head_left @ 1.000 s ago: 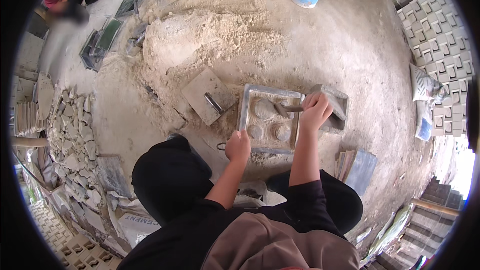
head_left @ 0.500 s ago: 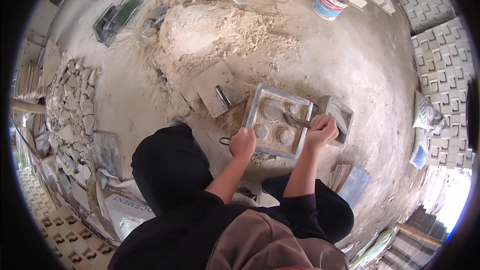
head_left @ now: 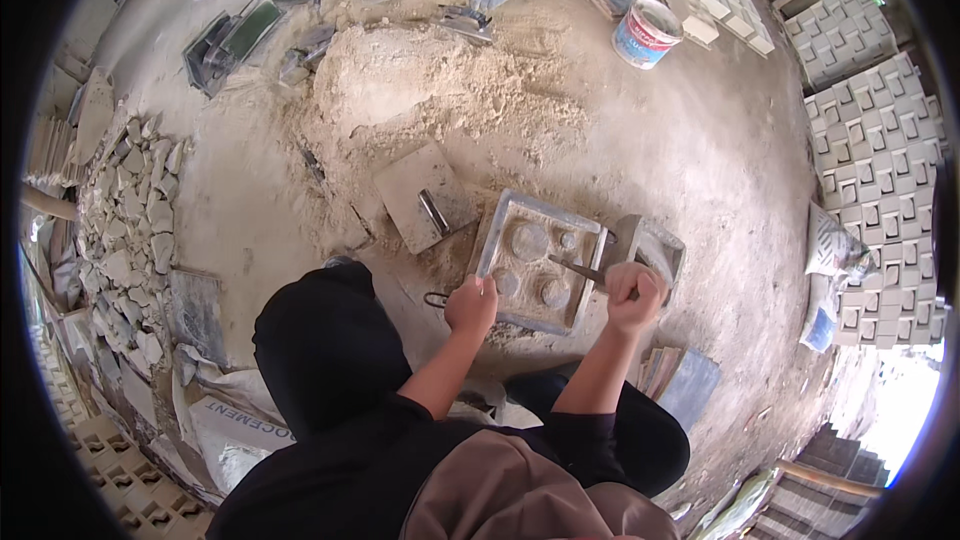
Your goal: The person casts building blocks by using a chisel to pack dry mix into a mold, smoothing the surface by hand, and then flipping the mold to release the finished block.
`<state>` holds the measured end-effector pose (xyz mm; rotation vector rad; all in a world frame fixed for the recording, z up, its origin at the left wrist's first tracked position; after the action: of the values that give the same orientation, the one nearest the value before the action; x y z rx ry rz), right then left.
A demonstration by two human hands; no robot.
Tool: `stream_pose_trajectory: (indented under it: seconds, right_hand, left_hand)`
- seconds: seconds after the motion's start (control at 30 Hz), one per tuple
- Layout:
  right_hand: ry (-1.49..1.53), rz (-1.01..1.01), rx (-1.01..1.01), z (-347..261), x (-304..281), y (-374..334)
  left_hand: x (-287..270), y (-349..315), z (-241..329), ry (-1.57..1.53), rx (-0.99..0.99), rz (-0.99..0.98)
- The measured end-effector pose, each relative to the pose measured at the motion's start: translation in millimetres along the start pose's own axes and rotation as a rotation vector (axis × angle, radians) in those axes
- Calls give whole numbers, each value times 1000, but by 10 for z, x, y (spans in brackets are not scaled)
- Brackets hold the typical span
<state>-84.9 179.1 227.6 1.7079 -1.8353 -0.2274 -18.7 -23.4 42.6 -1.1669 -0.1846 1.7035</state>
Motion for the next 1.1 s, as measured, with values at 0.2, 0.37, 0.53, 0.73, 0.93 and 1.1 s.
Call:
stream_pose_trajectory:
  seconds: [0.2, 0.37, 0.53, 0.73, 0.93, 1.1]
  right_hand:
    - [95, -49, 67, 92, -24, 54]
    - [204, -60, 140, 301, 4, -31]
    - [172, -130, 93, 45, 159, -21]
    - [40, -31, 132, 186, 111, -67]
    - [37, 19, 115, 159, 145, -43]
    - [130, -80, 48, 20, 207, 40]
  left_hand:
    - [7, -24, -46, 37, -6, 9]
    - [39, -2, -38, 11, -1, -14]
    - [-43, -59, -26, 28, -47, -67]
    - [54, 15, -18, 28, -8, -6]
    - [48, 39, -23, -10, 30, -6]
    - [-11, -16, 5, 40, 9, -29]
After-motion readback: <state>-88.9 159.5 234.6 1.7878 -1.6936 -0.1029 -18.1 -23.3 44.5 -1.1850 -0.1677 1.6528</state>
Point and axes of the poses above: each hand's wrist, its own y-axis towards the middle knuckle, its own x-axis out of the palm, z = x × y, the point moved 7 cm from there along y, towards the middle knuckle, and after that the axes turned 12 degrees about -x, right-handed, at the moved point
